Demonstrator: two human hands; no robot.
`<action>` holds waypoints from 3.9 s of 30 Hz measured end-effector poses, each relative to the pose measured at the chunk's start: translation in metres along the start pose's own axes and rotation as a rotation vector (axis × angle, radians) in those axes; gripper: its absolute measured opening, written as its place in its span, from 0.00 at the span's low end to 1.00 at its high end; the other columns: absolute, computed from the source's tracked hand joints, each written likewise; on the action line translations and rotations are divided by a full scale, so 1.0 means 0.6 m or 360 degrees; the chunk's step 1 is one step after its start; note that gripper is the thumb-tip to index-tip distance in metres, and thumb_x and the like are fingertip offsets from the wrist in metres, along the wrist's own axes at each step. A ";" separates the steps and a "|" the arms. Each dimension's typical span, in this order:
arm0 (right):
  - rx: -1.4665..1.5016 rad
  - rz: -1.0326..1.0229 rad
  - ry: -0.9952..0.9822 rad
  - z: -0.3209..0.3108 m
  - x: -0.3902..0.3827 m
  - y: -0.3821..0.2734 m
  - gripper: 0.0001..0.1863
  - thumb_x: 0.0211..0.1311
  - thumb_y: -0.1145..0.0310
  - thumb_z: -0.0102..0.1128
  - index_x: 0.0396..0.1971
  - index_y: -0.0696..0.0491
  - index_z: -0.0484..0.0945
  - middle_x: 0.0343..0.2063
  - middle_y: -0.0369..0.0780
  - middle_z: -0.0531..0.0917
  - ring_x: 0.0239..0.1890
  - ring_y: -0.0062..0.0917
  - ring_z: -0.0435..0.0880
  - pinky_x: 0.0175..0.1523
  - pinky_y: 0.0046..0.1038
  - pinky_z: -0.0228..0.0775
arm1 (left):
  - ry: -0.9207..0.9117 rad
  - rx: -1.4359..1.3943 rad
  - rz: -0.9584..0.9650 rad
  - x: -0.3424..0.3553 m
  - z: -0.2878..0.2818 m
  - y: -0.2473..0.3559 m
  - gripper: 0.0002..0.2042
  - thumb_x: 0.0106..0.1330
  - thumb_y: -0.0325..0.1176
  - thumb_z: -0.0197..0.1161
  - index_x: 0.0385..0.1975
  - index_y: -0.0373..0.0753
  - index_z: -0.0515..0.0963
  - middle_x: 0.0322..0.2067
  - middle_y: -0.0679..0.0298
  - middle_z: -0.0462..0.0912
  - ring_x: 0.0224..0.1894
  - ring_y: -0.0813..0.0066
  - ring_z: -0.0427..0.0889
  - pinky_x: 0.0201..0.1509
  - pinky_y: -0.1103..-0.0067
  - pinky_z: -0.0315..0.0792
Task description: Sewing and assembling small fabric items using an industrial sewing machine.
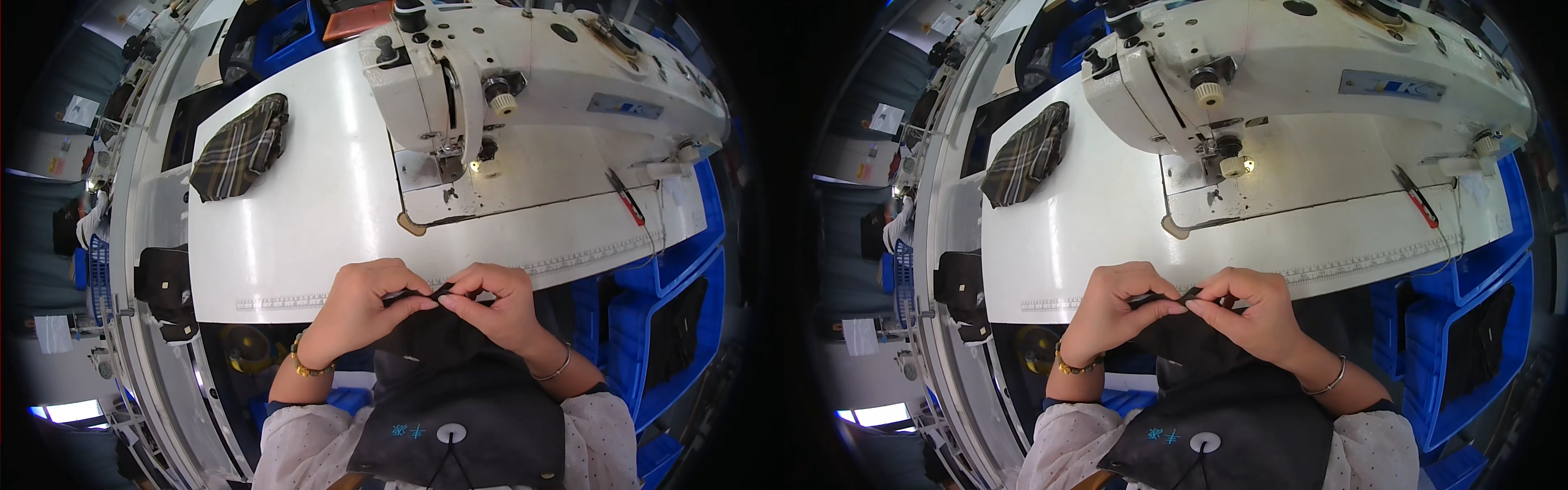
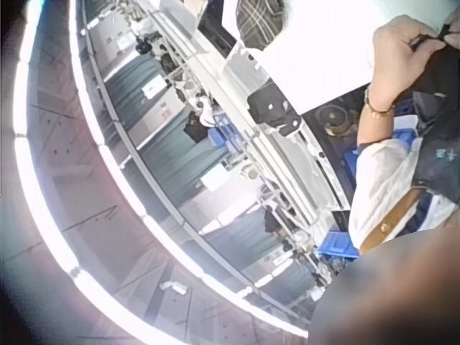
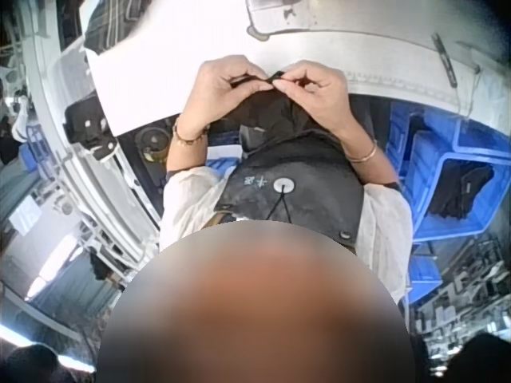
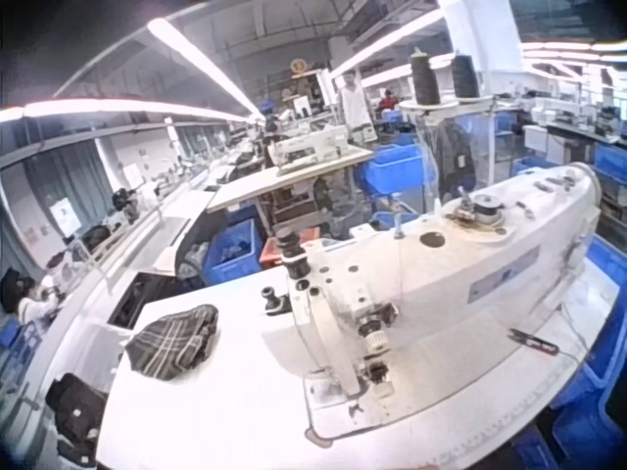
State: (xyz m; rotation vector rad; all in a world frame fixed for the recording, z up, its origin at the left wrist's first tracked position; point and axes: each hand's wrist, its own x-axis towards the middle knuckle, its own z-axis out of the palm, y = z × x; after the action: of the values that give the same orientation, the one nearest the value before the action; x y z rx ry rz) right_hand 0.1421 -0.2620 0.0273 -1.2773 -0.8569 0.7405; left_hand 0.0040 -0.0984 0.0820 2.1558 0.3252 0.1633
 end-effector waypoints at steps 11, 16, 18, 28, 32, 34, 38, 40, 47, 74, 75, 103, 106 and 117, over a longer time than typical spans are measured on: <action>0.0041 -0.0035 -0.0055 0.005 -0.002 0.004 0.06 0.55 0.78 0.71 0.26 0.59 0.80 0.28 0.38 0.86 0.28 0.17 0.82 0.34 0.19 0.72 | -0.0092 -0.0126 0.0015 0.001 -0.011 -0.009 0.07 0.52 0.27 0.76 0.29 0.38 0.84 0.27 0.65 0.84 0.27 0.68 0.80 0.37 0.78 0.73; 0.0059 -0.0004 -0.0066 0.005 -0.002 0.003 0.06 0.56 0.78 0.70 0.26 0.59 0.80 0.27 0.38 0.86 0.28 0.16 0.82 0.34 0.19 0.72 | 0.0097 0.0044 0.0068 0.003 -0.003 0.011 0.08 0.51 0.28 0.76 0.30 0.40 0.85 0.26 0.66 0.84 0.30 0.69 0.81 0.41 0.76 0.73; 0.0058 -0.0017 -0.0077 0.005 -0.002 0.002 0.06 0.56 0.78 0.70 0.26 0.59 0.80 0.28 0.38 0.86 0.29 0.15 0.82 0.34 0.19 0.72 | 0.0058 0.0040 0.0109 0.001 -0.001 0.001 0.08 0.51 0.27 0.76 0.30 0.40 0.85 0.25 0.67 0.85 0.31 0.70 0.81 0.41 0.76 0.72; -0.0612 -0.0518 -0.0183 -0.011 0.010 0.011 0.07 0.49 0.74 0.74 0.24 0.55 0.82 0.26 0.38 0.85 0.27 0.30 0.83 0.33 0.28 0.74 | 0.0338 -0.0115 -0.0085 -0.015 -0.028 -0.006 0.06 0.51 0.23 0.75 0.26 0.39 0.85 0.21 0.67 0.82 0.28 0.74 0.73 0.36 0.79 0.67; -0.0601 -0.0565 -0.0097 -0.012 0.011 0.013 0.08 0.46 0.75 0.76 0.21 0.54 0.81 0.25 0.36 0.85 0.25 0.28 0.82 0.29 0.26 0.72 | 0.0386 -0.0177 -0.0112 -0.021 -0.021 -0.017 0.06 0.52 0.23 0.75 0.27 0.39 0.85 0.22 0.67 0.82 0.29 0.74 0.73 0.37 0.79 0.68; -0.0600 -0.0563 -0.0074 -0.011 0.010 0.014 0.09 0.46 0.75 0.77 0.21 0.53 0.81 0.24 0.36 0.85 0.24 0.27 0.82 0.28 0.26 0.72 | 0.0410 -0.0217 -0.0138 -0.022 -0.019 -0.017 0.06 0.51 0.23 0.75 0.27 0.38 0.85 0.22 0.67 0.82 0.29 0.74 0.73 0.37 0.79 0.68; -0.0590 -0.0522 -0.0006 -0.011 0.009 0.020 0.09 0.45 0.76 0.77 0.23 0.53 0.81 0.22 0.36 0.84 0.22 0.28 0.81 0.25 0.27 0.70 | 0.0406 -0.0249 -0.0186 -0.020 -0.015 -0.018 0.05 0.53 0.21 0.74 0.26 0.35 0.83 0.24 0.67 0.81 0.31 0.76 0.74 0.38 0.80 0.68; -0.0512 -0.0363 0.0058 -0.002 0.005 0.016 0.09 0.47 0.75 0.76 0.25 0.53 0.82 0.22 0.36 0.83 0.22 0.28 0.81 0.26 0.27 0.70 | 0.0398 -0.0248 -0.0185 -0.017 -0.012 -0.022 0.05 0.54 0.21 0.73 0.26 0.35 0.83 0.25 0.67 0.81 0.31 0.76 0.74 0.38 0.81 0.68; -0.0653 -0.0250 -0.0257 -0.008 0.033 0.013 0.06 0.56 0.70 0.69 0.30 0.54 0.82 0.25 0.38 0.81 0.26 0.33 0.81 0.33 0.30 0.72 | 0.0436 -0.0074 -0.0077 -0.029 0.000 -0.023 0.05 0.57 0.20 0.69 0.30 0.36 0.82 0.31 0.63 0.86 0.40 0.71 0.83 0.47 0.77 0.75; -0.1468 -0.1724 -0.0712 -0.073 0.160 0.068 0.11 0.49 0.73 0.63 0.35 0.56 0.81 0.25 0.34 0.79 0.27 0.24 0.83 0.25 0.25 0.73 | -0.0308 -0.0030 -0.0154 0.200 -0.062 -0.117 0.06 0.60 0.29 0.70 0.33 0.35 0.83 0.26 0.63 0.84 0.30 0.77 0.78 0.39 0.80 0.72; -0.1562 -0.1670 -0.0759 -0.073 0.158 0.061 0.11 0.50 0.73 0.64 0.36 0.56 0.82 0.24 0.34 0.78 0.25 0.23 0.81 0.24 0.25 0.72 | -0.0251 0.0087 -0.0200 0.199 -0.056 -0.125 0.06 0.58 0.30 0.71 0.33 0.39 0.84 0.26 0.61 0.84 0.29 0.71 0.80 0.40 0.75 0.71; -0.1909 -0.1049 -0.0408 -0.094 0.206 0.077 0.06 0.60 0.70 0.62 0.36 0.50 0.85 0.17 0.34 0.79 0.16 0.27 0.79 0.18 0.33 0.65 | 0.0225 0.0516 0.0290 0.271 -0.044 -0.173 0.19 0.56 0.34 0.65 0.50 0.50 0.81 0.45 0.62 0.83 0.50 0.61 0.79 0.54 0.57 0.62; -0.1846 -0.1117 -0.0338 -0.090 0.209 0.087 0.06 0.61 0.70 0.62 0.37 0.49 0.85 0.16 0.34 0.78 0.16 0.27 0.79 0.17 0.32 0.65 | 0.0402 0.0738 0.0349 0.260 -0.049 -0.176 0.20 0.55 0.33 0.67 0.51 0.46 0.80 0.44 0.60 0.81 0.51 0.58 0.78 0.56 0.54 0.63; -0.1787 -0.0921 -0.0311 -0.092 0.208 0.087 0.07 0.66 0.68 0.59 0.39 0.46 0.85 0.15 0.37 0.79 0.17 0.31 0.81 0.19 0.33 0.69 | -0.0224 0.1029 0.0463 0.146 -0.041 -0.071 0.26 0.54 0.26 0.66 0.57 0.34 0.75 0.60 0.53 0.78 0.62 0.56 0.76 0.64 0.67 0.71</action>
State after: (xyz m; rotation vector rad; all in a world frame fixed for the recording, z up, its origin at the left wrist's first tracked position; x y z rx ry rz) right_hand 0.2519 -0.1747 -0.0124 -1.7776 -1.8369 -0.1654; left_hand 0.0745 -0.0305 0.0603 2.8341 -0.0340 0.0725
